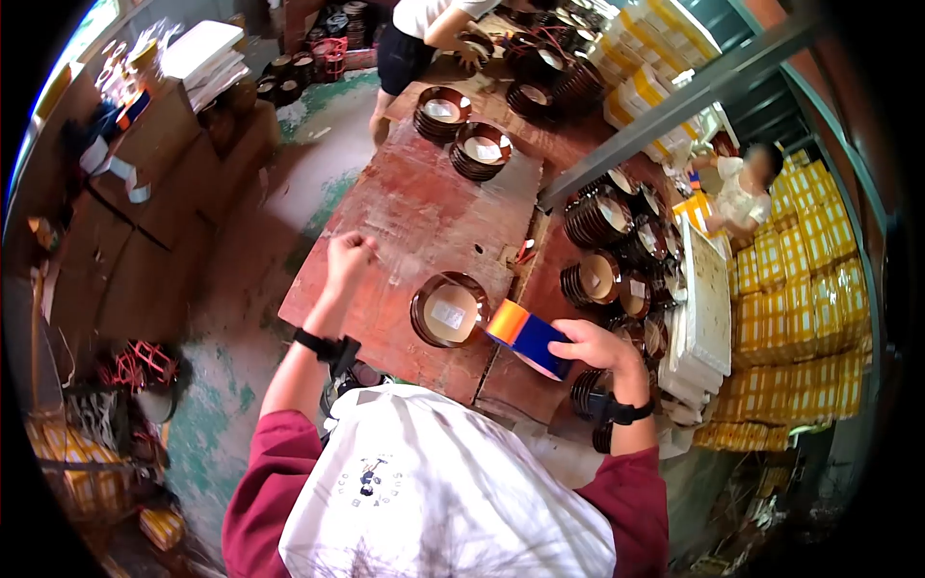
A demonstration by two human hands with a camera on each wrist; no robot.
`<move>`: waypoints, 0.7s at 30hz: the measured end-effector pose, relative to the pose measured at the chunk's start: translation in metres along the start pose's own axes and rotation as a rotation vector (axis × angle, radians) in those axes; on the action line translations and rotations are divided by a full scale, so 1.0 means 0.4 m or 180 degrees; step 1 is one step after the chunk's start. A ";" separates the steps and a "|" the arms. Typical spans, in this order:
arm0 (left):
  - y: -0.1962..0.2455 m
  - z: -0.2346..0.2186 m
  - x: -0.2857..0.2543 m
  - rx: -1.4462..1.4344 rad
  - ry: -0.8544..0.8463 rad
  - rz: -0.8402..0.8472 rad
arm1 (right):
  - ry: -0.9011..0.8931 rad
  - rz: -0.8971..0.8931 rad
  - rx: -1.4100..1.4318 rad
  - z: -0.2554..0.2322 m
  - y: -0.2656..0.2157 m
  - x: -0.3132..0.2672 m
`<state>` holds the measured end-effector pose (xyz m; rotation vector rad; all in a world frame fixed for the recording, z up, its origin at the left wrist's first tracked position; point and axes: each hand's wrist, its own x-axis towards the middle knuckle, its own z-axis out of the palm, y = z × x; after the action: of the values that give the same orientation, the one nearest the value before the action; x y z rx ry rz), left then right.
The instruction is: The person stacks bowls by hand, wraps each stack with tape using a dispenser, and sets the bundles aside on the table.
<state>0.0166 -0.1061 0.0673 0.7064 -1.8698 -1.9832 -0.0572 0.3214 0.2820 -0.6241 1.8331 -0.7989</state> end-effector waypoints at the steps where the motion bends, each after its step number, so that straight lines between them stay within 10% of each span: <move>1: -0.002 -0.032 0.023 0.0142 0.0077 -0.0150 | -0.0032 0.0085 0.0087 -0.011 -0.002 -0.017; 15: -0.272 -0.021 0.044 0.0913 -0.0022 -0.1002 | 0.0437 0.0686 0.0203 -0.002 -0.290 0.205; 21: -0.400 0.104 -0.014 0.1599 0.0029 -0.0461 | 0.0386 0.1002 0.0009 -0.033 -0.278 0.243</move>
<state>0.0138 -0.0546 -0.0898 1.0042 -2.3995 -1.5823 -0.0982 0.1822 0.3131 -0.2785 1.9773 -0.6385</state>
